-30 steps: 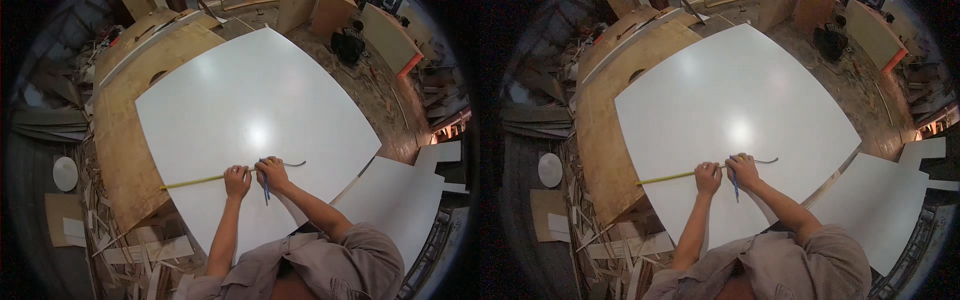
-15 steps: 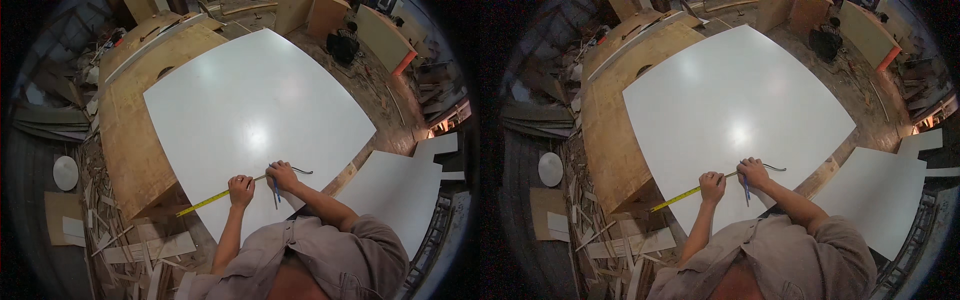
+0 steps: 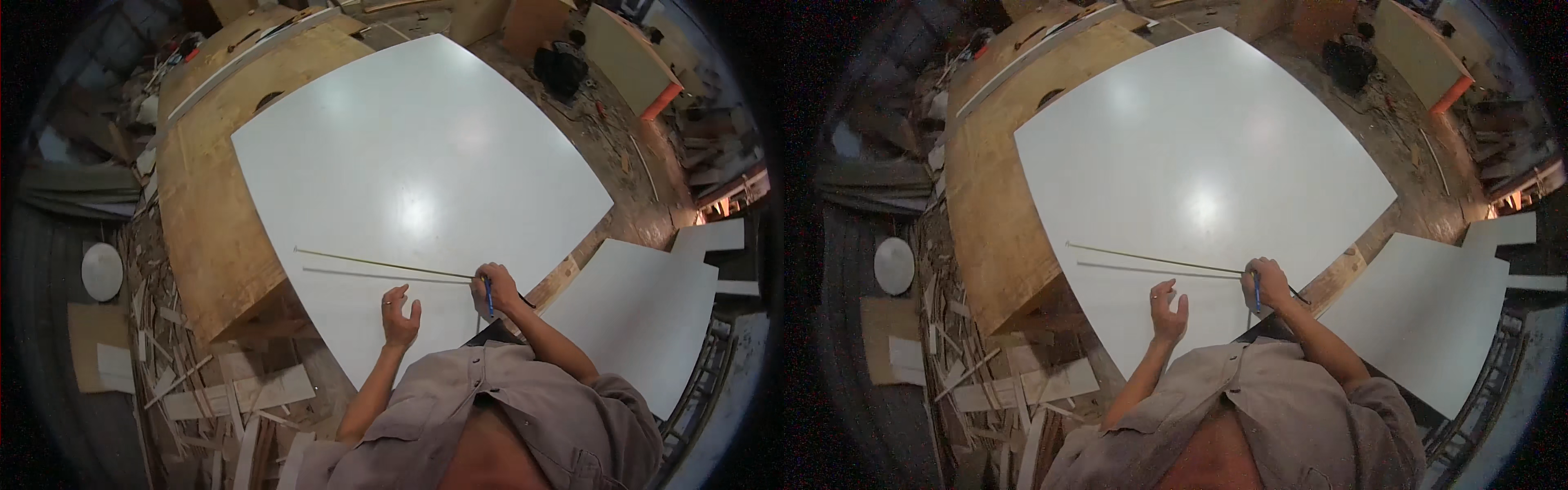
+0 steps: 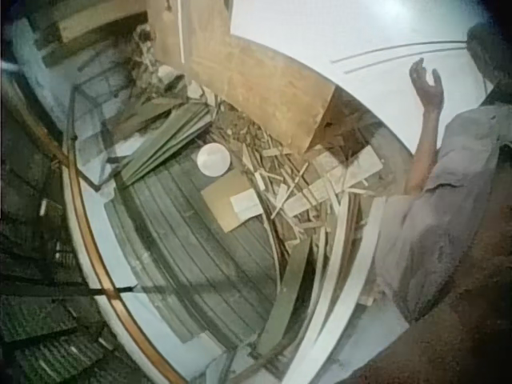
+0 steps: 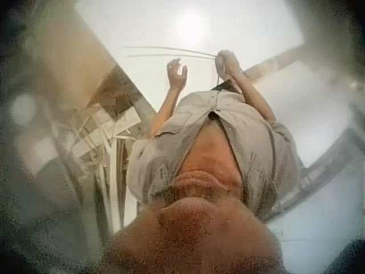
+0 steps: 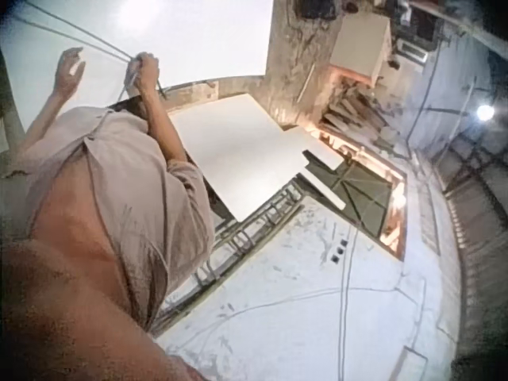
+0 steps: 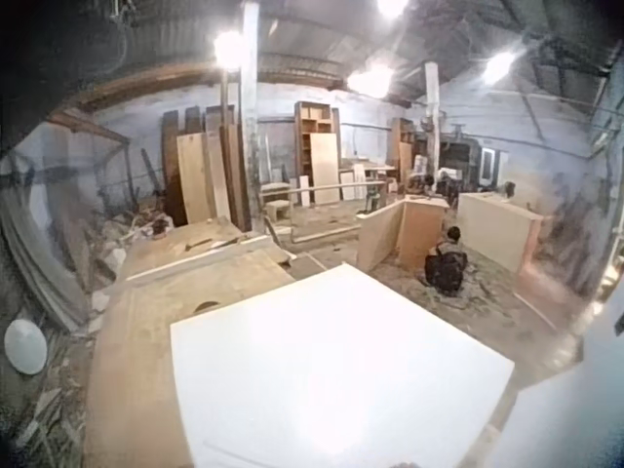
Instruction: The person measures and marks a white square board using a yellow tape measure and a blue pencil.
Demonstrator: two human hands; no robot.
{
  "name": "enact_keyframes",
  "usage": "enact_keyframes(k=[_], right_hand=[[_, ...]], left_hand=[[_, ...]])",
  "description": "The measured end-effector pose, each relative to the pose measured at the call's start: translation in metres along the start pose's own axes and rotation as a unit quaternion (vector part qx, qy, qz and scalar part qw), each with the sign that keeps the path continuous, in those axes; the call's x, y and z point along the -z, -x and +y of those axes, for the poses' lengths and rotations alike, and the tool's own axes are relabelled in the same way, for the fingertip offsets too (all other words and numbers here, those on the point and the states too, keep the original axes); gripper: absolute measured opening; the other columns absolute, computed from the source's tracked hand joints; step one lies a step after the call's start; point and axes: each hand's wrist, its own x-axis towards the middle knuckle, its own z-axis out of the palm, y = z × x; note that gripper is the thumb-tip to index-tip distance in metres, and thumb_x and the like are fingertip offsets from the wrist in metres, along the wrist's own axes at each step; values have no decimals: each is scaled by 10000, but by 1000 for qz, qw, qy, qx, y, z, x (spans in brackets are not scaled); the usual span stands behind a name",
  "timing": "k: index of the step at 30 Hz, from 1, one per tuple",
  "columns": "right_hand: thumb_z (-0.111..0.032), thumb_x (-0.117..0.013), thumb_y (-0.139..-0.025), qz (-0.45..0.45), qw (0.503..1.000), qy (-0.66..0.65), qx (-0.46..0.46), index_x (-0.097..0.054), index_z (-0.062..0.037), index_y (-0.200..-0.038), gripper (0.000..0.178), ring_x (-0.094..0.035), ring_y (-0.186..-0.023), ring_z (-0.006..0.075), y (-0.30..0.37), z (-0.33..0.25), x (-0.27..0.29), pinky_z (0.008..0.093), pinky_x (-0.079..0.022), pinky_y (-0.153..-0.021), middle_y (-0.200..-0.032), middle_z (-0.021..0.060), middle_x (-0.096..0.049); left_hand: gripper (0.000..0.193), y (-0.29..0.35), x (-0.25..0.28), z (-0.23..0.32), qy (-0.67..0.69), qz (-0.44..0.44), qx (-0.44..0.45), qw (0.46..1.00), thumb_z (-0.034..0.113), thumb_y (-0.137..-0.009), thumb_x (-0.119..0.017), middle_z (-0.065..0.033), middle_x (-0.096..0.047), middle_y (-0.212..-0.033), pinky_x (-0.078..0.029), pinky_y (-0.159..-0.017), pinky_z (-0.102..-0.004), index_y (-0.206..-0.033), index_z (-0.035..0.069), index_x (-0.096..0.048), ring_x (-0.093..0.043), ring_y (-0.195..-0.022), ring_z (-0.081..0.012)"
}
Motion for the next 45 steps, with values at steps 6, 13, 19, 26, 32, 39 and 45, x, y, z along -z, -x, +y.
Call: enact_keyframes(k=[6,13,19,26,32,39,45], right_hand=[[-226,-711,-915,-62,977,-203,-29,-689,-46,-930,182,-624,-683,212,20,-31,-20,375,-510,-675,-728,94,-654],[-168,-655,-1011,-121,938,-322,-39,-673,28,-1015,197,-612,-772,112,32,-58,-37,284,-515,-688,-850,56,-688],[-114,-642,-998,42,971,-236,14,-679,9,-1111,170,-670,-816,165,43,-53,24,326,-550,-754,-954,92,-698],[-512,-456,-1061,328,744,-549,-196,-394,-121,-1530,614,-552,-1235,268,30,56,117,416,-465,-1006,-1474,129,-476],[-355,-553,-1058,402,680,-550,-271,-569,-29,-1338,430,-640,-970,156,70,123,115,320,-527,-776,-1169,74,-646],[-293,-608,-1031,261,895,-248,-264,-693,-25,-1125,297,-590,-730,110,126,119,27,262,-506,-646,-830,47,-649],[-200,-677,-973,225,917,-244,-223,-699,-7,-1090,227,-624,-798,166,122,76,32,313,-518,-712,-874,80,-671]], left_hand=[[281,1,-15,15,146,-144,55,977,200,-1008,-613,-168,-657,-1168,-486,-964,-377,-1206,3,-643,-652,-1013,-292],[395,15,-42,30,454,-148,250,842,274,-1095,-504,-100,-697,-1186,-519,-941,-327,-1309,-36,-623,-654,-1059,-183],[380,5,-16,18,421,-226,280,832,335,-1098,-502,-80,-699,-913,-554,-776,-300,-1134,-4,-669,-668,-846,-144],[375,-34,39,17,88,-483,190,850,345,-1035,-566,-59,-693,-813,-526,-673,-323,-1076,15,-740,-606,-688,-152],[356,-75,61,26,-93,-564,120,812,359,-987,-602,-107,-688,-747,-509,-658,-372,-1070,50,-758,-619,-662,-206],[335,-145,73,4,-232,-595,24,769,378,-962,-634,-175,-739,-896,-546,-771,-445,-1031,76,-762,-697,-820,-335],[406,-242,79,32,-346,-590,-2,730,428,-986,-647,-179,-703,-772,-525,-718,-468,-937,42,-761,-670,-733,-324]])
